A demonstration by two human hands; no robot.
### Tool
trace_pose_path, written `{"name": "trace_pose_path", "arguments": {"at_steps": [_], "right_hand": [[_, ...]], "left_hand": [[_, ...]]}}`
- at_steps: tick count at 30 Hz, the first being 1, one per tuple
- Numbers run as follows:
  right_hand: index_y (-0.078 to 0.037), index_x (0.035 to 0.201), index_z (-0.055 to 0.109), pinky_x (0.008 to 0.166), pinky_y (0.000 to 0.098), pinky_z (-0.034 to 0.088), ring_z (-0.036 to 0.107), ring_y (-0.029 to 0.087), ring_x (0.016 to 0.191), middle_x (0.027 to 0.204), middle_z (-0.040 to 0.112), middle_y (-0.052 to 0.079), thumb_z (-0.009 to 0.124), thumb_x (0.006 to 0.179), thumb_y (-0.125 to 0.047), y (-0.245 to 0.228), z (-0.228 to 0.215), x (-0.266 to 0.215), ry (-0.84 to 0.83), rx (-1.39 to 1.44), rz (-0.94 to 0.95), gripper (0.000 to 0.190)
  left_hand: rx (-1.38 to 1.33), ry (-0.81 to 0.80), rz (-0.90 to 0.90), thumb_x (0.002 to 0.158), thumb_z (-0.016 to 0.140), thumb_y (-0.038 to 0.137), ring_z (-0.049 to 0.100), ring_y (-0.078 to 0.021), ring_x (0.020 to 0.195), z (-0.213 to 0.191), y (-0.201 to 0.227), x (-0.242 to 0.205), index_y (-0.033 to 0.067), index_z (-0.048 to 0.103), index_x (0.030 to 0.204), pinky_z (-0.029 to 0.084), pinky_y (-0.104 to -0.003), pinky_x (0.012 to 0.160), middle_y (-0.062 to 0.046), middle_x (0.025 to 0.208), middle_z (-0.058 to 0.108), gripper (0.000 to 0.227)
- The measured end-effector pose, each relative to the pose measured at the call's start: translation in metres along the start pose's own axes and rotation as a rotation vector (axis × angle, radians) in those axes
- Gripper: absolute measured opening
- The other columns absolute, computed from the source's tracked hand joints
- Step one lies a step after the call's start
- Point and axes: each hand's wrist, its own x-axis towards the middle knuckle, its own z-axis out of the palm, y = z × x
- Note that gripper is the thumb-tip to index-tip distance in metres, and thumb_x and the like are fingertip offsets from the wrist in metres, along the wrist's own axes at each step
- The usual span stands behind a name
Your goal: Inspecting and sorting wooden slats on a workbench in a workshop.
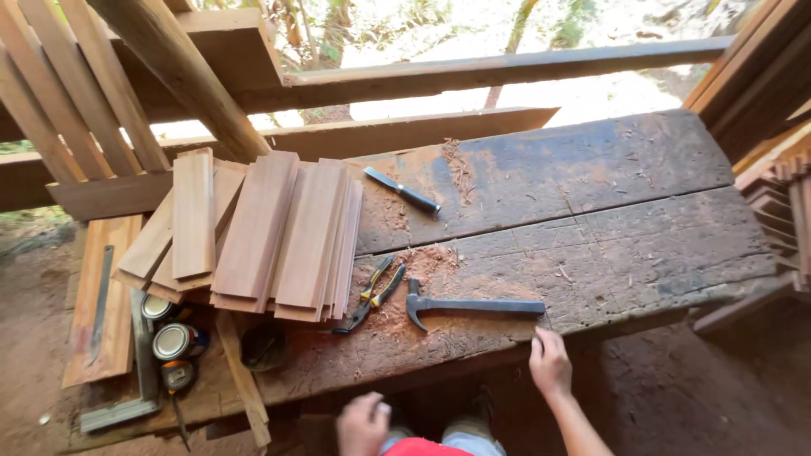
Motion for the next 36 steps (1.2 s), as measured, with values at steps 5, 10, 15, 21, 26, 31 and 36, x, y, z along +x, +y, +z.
{"name": "trace_pose_path", "arguments": {"at_steps": [5,10,15,21,26,31,36], "right_hand": [[-0.016,0.145,0.055,0.114,0.0471,0.043,0.052,0.028,0.138,0.151,0.053,0.008,0.058,0.092,-0.017,-0.005,0.035,0.086,-0.337,-0.199,0.043,0.053],[-0.028,0.140,0.049,0.103,0.0478,0.045,0.059,0.027,0.118,0.124,0.062,0.006,0.070,0.086,-0.042,0.001,0.042,0.080,-0.519,-0.534,-0.269,0.060],[-0.021,0.123,0.054,0.090,0.0469,0.054,0.068,0.032,0.099,0.113,0.065,0.010,0.072,0.082,-0.038,0.009,0.011,0.013,-0.697,-0.289,-0.194,0.048],[-0.016,0.119,0.066,0.077,0.0327,0.058,0.070,0.022,0.083,0.093,0.077,0.004,0.068,0.082,-0.033,-0.042,-0.033,-0.021,-1.107,0.168,0.200,0.041],[-0.007,0.116,0.076,0.064,0.0255,0.058,0.069,0.015,0.067,0.084,0.081,0.006,0.073,0.082,-0.022,-0.069,-0.063,-0.036,-1.092,0.472,0.295,0.038],[-0.022,0.154,0.039,0.097,0.0274,0.056,0.073,0.016,0.118,0.140,0.069,0.002,0.071,0.089,-0.037,-0.069,-0.080,-0.040,-1.199,0.533,-0.145,0.074],[-0.021,0.143,0.058,0.099,0.0289,0.055,0.069,0.017,0.115,0.133,0.070,0.001,0.066,0.091,-0.038,0.006,-0.055,-0.019,-1.001,0.337,0.035,0.056]], "left_hand": [[-0.047,-0.600,0.447,0.081,0.074,0.026,0.071,-0.0248,0.084,0.062,-0.017,-0.053,0.0242,0.077,0.106,0.052,-0.037,0.079,0.001,0.092,0.075,0.025],[-0.140,-0.176,-0.279,0.076,0.075,0.019,0.083,-0.0147,0.084,0.038,0.023,-0.039,0.0174,0.083,0.103,0.066,-0.024,0.075,0.002,0.100,0.086,0.028],[-0.310,0.012,-0.652,0.079,0.079,0.018,0.067,-0.0136,0.062,0.065,0.035,-0.057,0.0083,0.084,0.107,0.058,-0.025,0.063,-0.005,0.072,0.079,0.030],[-0.738,-0.234,-0.933,0.092,0.072,0.023,0.070,-0.0173,0.071,0.093,0.120,-0.057,-0.0001,0.075,0.123,0.059,-0.026,0.066,-0.013,0.097,0.078,0.039],[-1.012,-0.498,-0.890,0.102,0.056,0.043,0.061,-0.0094,0.077,0.057,0.240,0.002,0.0123,0.063,0.123,0.045,-0.022,0.068,-0.002,0.097,0.063,0.038],[-0.937,-0.037,-0.897,0.087,0.080,0.012,0.051,-0.0128,0.050,0.051,0.283,0.045,0.0070,0.057,0.098,0.043,-0.027,0.045,-0.006,0.073,0.059,0.026],[-0.663,-0.134,-0.786,0.078,0.077,0.009,0.053,-0.0138,0.051,-0.017,0.204,0.043,0.0054,0.062,0.105,0.045,-0.026,0.046,-0.005,0.072,0.061,0.031]]}}
